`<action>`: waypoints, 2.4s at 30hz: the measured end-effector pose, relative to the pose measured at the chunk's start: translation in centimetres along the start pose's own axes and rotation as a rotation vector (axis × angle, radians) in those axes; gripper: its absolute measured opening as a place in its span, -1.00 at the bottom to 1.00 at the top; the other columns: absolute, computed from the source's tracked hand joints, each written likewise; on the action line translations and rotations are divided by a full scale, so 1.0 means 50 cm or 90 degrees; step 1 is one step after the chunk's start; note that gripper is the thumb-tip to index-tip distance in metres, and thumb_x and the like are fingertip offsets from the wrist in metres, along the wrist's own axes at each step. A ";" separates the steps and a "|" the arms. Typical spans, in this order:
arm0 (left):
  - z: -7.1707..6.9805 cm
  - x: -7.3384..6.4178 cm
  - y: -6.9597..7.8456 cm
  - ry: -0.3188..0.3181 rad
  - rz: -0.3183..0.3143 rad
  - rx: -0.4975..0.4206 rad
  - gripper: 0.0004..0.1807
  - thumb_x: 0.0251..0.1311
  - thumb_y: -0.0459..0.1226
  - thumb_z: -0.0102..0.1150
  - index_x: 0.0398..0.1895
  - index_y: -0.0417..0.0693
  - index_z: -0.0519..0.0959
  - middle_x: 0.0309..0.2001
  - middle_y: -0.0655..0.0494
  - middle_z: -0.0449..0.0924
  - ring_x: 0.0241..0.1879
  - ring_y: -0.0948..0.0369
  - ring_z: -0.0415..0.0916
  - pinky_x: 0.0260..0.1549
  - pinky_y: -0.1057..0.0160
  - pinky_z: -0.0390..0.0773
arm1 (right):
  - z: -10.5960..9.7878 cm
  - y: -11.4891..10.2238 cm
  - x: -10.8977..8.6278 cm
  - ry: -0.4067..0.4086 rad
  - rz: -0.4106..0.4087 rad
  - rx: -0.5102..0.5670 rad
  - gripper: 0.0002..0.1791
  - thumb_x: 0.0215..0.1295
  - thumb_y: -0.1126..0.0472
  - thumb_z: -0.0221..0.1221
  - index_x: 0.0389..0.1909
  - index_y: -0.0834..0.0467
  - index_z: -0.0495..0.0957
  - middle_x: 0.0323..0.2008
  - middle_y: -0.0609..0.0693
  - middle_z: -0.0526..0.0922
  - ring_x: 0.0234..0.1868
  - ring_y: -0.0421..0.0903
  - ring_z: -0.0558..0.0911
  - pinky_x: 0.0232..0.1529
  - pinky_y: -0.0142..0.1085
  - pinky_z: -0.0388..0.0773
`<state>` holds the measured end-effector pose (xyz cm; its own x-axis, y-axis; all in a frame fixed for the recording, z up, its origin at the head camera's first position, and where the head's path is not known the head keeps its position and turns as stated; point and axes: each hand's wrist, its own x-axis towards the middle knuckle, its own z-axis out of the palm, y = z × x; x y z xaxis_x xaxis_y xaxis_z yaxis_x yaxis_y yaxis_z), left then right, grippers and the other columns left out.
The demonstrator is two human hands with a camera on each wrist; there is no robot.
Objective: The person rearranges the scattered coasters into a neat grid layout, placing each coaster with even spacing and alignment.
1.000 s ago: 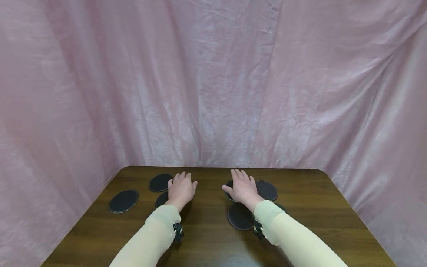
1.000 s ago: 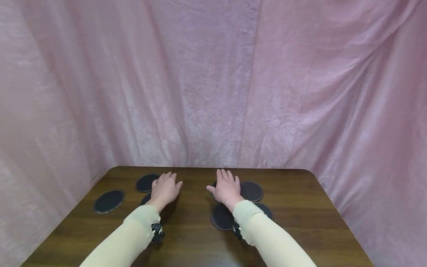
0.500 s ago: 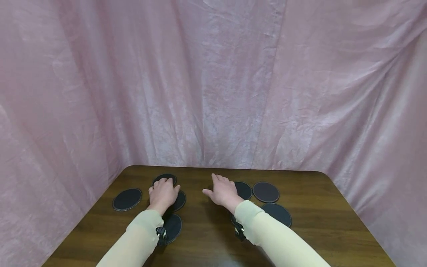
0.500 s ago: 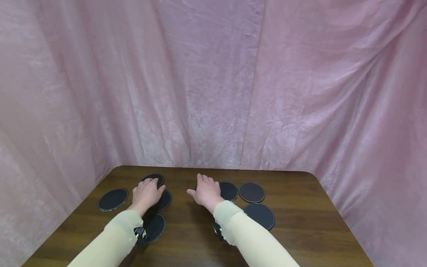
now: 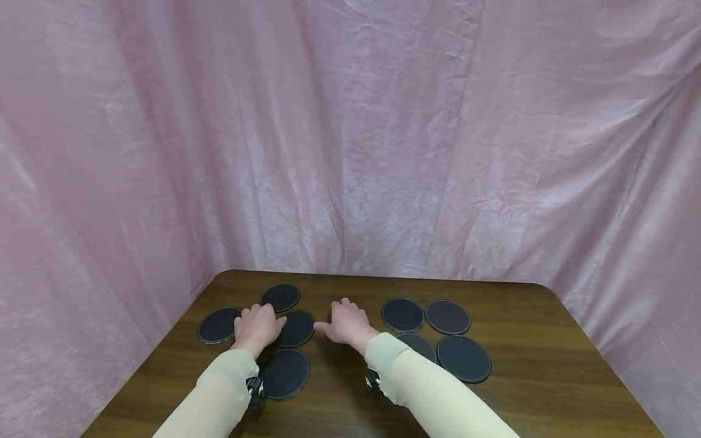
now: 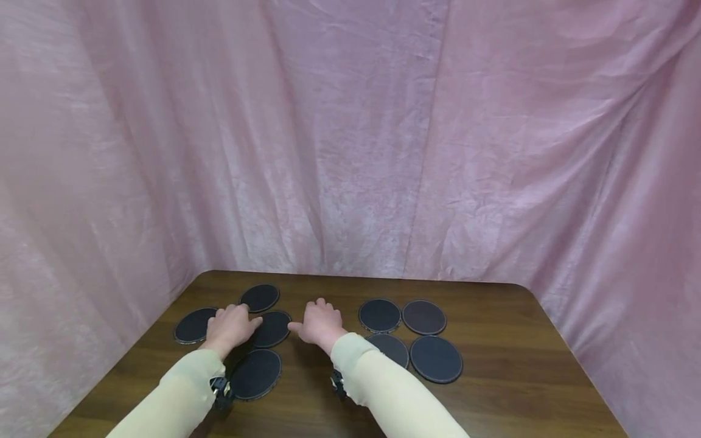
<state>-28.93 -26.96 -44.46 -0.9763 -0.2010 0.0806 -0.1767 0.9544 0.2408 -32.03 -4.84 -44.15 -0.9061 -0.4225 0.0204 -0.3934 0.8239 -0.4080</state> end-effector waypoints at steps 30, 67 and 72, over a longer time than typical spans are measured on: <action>0.005 -0.005 -0.012 -0.065 -0.033 -0.032 -0.51 0.36 0.04 0.53 -0.15 -0.27 0.77 -0.27 -0.12 0.70 -0.17 -0.15 0.57 0.02 -0.25 0.46 | 0.069 -0.037 0.067 -0.031 0.016 0.025 -0.59 0.35 -0.10 0.54 -0.23 0.22 0.80 -0.15 0.12 0.64 -0.09 0.08 0.59 0.01 -0.01 0.65; 0.013 0.001 0.037 -0.045 -0.052 -0.134 -0.58 0.35 -0.07 0.50 -0.09 -0.32 0.76 -0.12 -0.20 0.75 -0.15 -0.12 0.67 -0.02 -0.31 0.57 | 0.160 0.047 0.156 0.062 0.086 0.166 -0.46 0.34 0.11 0.50 0.14 0.39 0.59 -0.16 0.16 0.71 -0.20 0.08 0.70 -0.11 -0.02 0.70; 0.012 0.004 0.070 -0.025 -0.032 -0.137 -0.43 0.38 -0.08 0.49 0.18 -0.42 0.66 0.12 -0.34 0.72 0.07 -0.29 0.67 0.14 -0.45 0.48 | 0.109 0.052 0.128 0.079 0.093 0.148 -0.42 0.44 0.13 0.44 0.26 0.44 0.54 -0.03 0.26 0.72 0.00 0.22 0.75 0.03 0.05 0.71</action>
<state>-29.84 -23.55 -44.20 -0.9718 -0.2345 0.0257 -0.1990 0.8734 0.4445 -38.02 -7.46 -50.07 -0.9682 -0.2450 0.0513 -0.2242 0.7576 -0.6131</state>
